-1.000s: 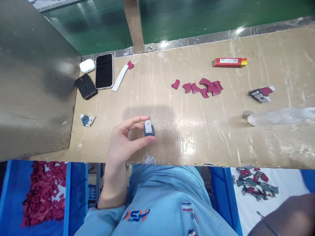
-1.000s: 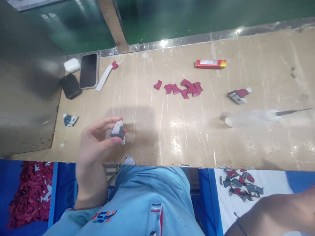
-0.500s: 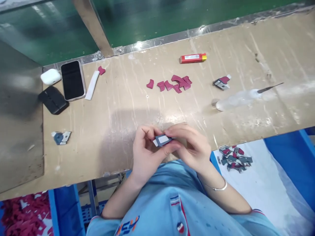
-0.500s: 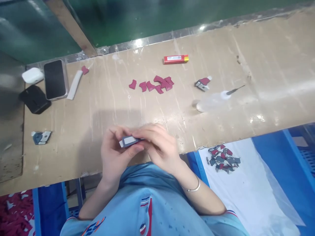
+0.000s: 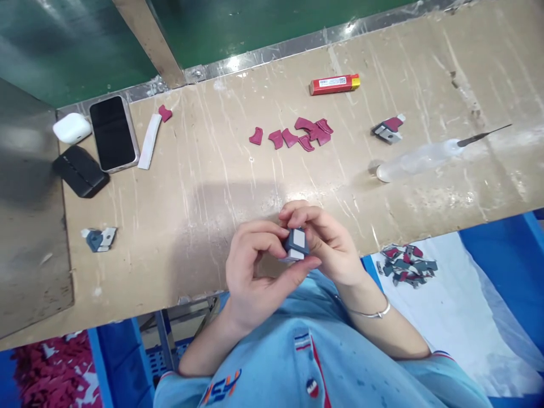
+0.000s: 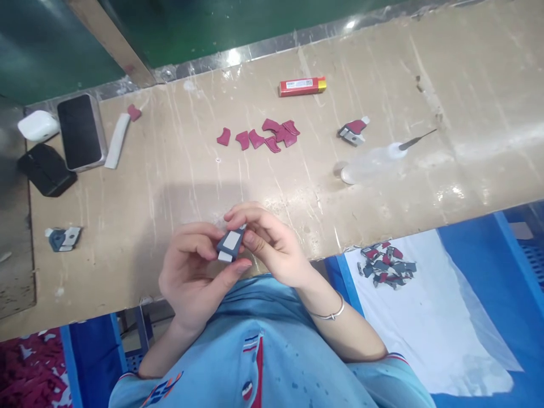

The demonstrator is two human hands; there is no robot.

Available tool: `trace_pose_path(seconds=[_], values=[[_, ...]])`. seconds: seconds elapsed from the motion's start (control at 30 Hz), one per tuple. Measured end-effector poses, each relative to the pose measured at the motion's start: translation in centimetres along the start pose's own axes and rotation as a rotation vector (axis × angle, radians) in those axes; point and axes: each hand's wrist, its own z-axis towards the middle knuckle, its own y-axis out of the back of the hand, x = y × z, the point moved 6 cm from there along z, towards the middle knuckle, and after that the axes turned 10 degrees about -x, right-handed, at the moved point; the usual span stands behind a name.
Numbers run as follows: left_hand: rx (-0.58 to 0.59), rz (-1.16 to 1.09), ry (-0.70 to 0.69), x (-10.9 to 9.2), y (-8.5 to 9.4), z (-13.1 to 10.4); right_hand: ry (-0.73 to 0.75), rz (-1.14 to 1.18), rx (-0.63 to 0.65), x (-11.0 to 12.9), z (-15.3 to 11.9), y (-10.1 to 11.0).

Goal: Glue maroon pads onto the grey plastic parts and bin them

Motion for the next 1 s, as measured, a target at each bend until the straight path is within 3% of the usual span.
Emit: trace_pose_path(seconds=[0.27,0.7,0.77,0.87,0.93,1.0], values=[[-0.025,0.043,-0.056,-0.1,0.1,0.1,0.026,-0.012,-0.002,0.0,0.1,0.0],[-0.207,-0.078,-0.112,0.1,0.5,-0.1,0.117,-0.131,-0.082,0.8,-0.1,0.5],[-0.166,-0.102,-0.059,0.4,0.3,-0.1,0.096,-0.146,-0.119,1.0,-0.1,0.8],[0.026,-0.139,0.069,1.5,0.0,0.0,0.028,-0.171,-0.215,1.1,0.0,1.8],[0.104,-0.1,0.06,2.2,1.3,0.5,-0.003,-0.172,-0.307,1.1,0.0,2.7],[0.028,0.081,-0.04,2.6,4.9,1.7,-0.011,-0.152,-0.387,1.0,-0.1,3.4]])
